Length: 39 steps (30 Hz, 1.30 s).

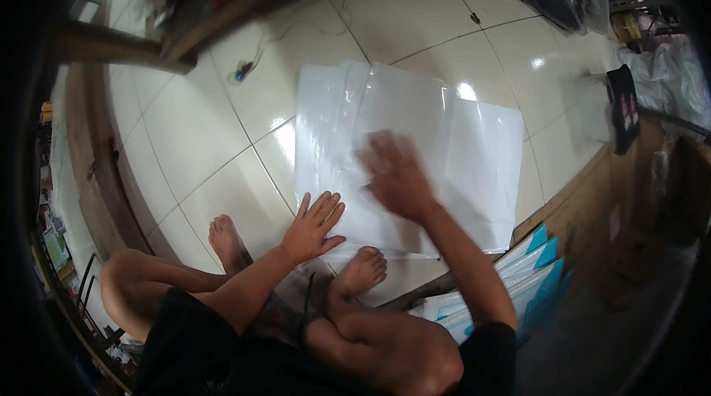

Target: The person sits on the floor and repeatedly folds white plastic sheets by hand. They smooth the sheets, fold them in half, and then roll them into a compact bundle, repeating this process multiple times.

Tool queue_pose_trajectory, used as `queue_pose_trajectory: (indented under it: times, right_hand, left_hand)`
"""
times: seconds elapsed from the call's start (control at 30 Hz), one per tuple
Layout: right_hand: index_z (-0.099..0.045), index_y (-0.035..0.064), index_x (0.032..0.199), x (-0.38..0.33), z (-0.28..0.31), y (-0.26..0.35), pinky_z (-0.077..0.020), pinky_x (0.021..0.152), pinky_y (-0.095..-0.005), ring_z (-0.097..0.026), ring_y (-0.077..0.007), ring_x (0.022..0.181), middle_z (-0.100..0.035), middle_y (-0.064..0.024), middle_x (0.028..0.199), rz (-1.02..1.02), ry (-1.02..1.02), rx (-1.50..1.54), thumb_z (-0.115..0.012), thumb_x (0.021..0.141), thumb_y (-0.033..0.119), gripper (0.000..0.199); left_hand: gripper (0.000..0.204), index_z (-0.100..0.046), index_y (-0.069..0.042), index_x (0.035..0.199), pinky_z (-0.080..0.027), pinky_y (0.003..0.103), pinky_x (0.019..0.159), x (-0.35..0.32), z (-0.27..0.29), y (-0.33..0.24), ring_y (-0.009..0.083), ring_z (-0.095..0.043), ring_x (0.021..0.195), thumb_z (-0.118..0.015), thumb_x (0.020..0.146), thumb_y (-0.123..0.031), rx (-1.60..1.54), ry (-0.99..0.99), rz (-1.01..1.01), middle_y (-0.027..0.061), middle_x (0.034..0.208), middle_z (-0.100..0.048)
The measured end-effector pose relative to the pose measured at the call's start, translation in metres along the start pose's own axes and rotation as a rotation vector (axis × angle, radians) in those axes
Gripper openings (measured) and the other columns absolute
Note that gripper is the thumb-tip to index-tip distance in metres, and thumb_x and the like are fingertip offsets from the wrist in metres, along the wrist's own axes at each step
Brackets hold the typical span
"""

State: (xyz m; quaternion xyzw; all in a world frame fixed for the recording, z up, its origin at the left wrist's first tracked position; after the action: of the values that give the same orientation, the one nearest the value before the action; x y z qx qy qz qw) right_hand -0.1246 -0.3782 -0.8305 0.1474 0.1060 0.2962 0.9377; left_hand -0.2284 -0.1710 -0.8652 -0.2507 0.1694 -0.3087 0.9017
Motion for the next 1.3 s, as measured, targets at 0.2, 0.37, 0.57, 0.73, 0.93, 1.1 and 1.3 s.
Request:
queue_pose_trajectory:
  times: [0.2, 0.37, 0.57, 0.73, 0.93, 1.1, 1.3]
  right_hand:
    - [-0.045, 0.0189, 0.143, 0.027, -0.022, 0.017, -0.0168, 0.118, -0.0568, -0.027, -0.0275, 0.144, -0.036, -0.0071, 0.153, 0.239, 0.052, 0.047, -0.064, 0.083, 0.051, 0.07]
    - [-0.046, 0.0197, 0.142, -0.025, -0.008, -0.025, -0.0156, 0.119, -0.0564, -0.028, -0.0296, 0.144, -0.036, -0.006, 0.154, 0.206, 0.189, -0.041, -0.065, 0.083, 0.052, 0.07]
    - [-0.046, 0.0157, 0.143, -0.191, 0.023, -0.133, -0.0119, 0.119, -0.0586, -0.02, -0.0343, 0.147, -0.031, -0.0122, 0.156, -0.147, 0.453, -0.22, -0.069, 0.08, 0.052, 0.076]
    - [-0.048, 0.0067, 0.138, -0.28, 0.057, -0.177, -0.0317, 0.112, -0.0489, -0.035, -0.0394, 0.138, -0.033, -0.0188, 0.153, -0.866, 0.529, -0.333, -0.058, 0.092, 0.039, 0.058]
    - [-0.056, 0.0007, 0.127, -0.181, 0.058, -0.126, -0.039, 0.107, -0.0463, -0.046, -0.0387, 0.129, -0.05, -0.0214, 0.138, -0.632, -0.439, 0.064, -0.069, 0.083, 0.004, 0.047]
    - [-0.049, 0.0154, 0.14, 0.006, -0.001, 0.036, -0.0224, 0.114, -0.0598, -0.029, -0.0372, 0.142, -0.037, -0.0154, 0.151, 0.119, 0.033, 0.107, -0.067, 0.085, 0.04, 0.063]
    - [-0.049, 0.0123, 0.139, 0.037, -0.028, 0.039, -0.0202, 0.117, -0.0543, -0.031, -0.0283, 0.142, -0.041, -0.009, 0.15, 0.286, 0.04, 0.081, -0.062, 0.085, 0.051, 0.067]
  left_hand:
    - [0.077, -0.042, -0.004, 0.144, -0.021, 0.057, 0.115, 0.0, 0.001, 0.002, 0.0306, -0.032, 0.143, -0.068, 0.084, -0.046, -0.011, -0.006, 0.012, 0.014, 0.151, -0.039]
    - [0.078, -0.042, -0.004, 0.144, -0.021, 0.056, 0.116, -0.001, 0.001, 0.002, 0.0293, -0.033, 0.142, -0.068, 0.084, -0.046, -0.004, 0.001, 0.007, 0.0121, 0.151, -0.039]
    - [0.078, -0.041, -0.004, 0.145, -0.02, 0.056, 0.116, 0.004, -0.001, 0.005, 0.0293, -0.031, 0.143, -0.068, 0.085, -0.045, -0.005, 0.01, 0.008, 0.0123, 0.152, -0.039]
    - [0.079, -0.038, -0.004, 0.146, -0.019, 0.057, 0.117, -0.001, -0.002, 0.004, 0.0301, -0.03, 0.144, -0.068, 0.085, -0.045, -0.026, 0.015, 0.01, 0.0129, 0.153, -0.035]
    - [0.084, -0.036, 0.001, 0.146, -0.018, 0.057, 0.117, 0.0, 0.001, 0.004, 0.0325, -0.029, 0.144, -0.07, 0.083, -0.044, -0.043, 0.005, 0.01, 0.0175, 0.153, -0.033]
    - [0.085, -0.037, 0.005, 0.143, -0.022, 0.058, 0.116, 0.0, 0.005, 0.007, 0.034, -0.031, 0.143, -0.074, 0.081, -0.04, -0.19, -0.052, -0.019, 0.0225, 0.152, -0.032]
    - [0.078, -0.041, 0.003, 0.142, -0.025, 0.053, 0.116, -0.001, 0.007, 0.015, 0.0326, -0.034, 0.141, -0.072, 0.083, -0.04, -0.137, -0.028, -0.06, 0.0194, 0.15, -0.037]
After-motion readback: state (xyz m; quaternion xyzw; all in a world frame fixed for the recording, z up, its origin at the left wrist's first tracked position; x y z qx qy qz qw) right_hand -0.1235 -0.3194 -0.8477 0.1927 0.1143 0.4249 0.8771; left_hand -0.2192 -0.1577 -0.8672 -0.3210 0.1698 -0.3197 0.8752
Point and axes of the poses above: each hand's wrist, its own x-axis towards the middle knuckle, its own z-axis out of the back of the hand, y = z × x, the point moved 4 cm from there along x, towards the middle knuckle
